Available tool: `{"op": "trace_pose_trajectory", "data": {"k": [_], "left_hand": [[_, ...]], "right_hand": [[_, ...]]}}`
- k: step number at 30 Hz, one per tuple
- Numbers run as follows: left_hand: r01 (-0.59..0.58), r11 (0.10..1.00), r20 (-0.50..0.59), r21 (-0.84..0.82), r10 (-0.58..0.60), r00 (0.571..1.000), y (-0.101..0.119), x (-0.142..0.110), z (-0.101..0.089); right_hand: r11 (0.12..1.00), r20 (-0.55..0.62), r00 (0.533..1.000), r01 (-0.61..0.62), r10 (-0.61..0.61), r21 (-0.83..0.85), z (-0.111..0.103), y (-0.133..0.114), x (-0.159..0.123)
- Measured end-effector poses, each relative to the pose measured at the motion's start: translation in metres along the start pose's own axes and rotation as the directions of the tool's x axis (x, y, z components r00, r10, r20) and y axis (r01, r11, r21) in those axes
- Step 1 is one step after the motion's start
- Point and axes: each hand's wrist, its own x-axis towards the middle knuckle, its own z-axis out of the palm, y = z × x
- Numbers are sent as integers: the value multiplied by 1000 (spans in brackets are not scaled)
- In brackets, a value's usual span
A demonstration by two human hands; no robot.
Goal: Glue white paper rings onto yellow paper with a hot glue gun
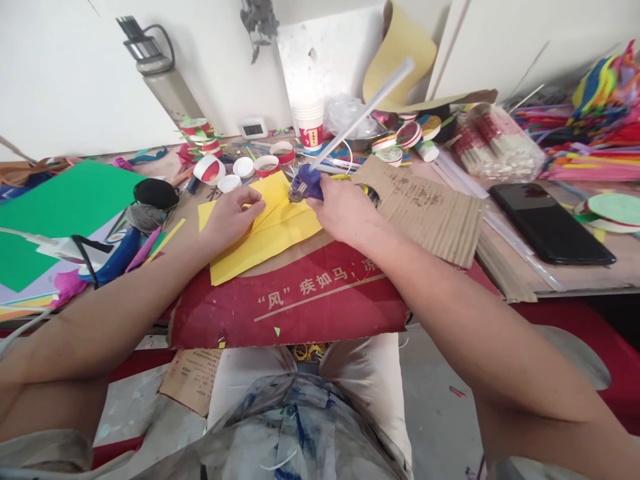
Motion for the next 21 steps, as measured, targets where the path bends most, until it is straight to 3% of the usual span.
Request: {"op": "trace_pose_trajectory", "data": {"k": [6,15,21], "left_hand": [[-10,999,14,-48,10,1000,1,-3,1],[-18,998,20,-59,19,1000,-1,-2,3],[-24,999,14,-37,24,1000,-1,-1,4]], "right_hand": [[1000,22,1000,-3,3,6,-7,0,-6],[1000,-8,1000,-14,14,1,-20,21,-7],[1000,-25,1000,4,-4,1,-8,16,5]]}}
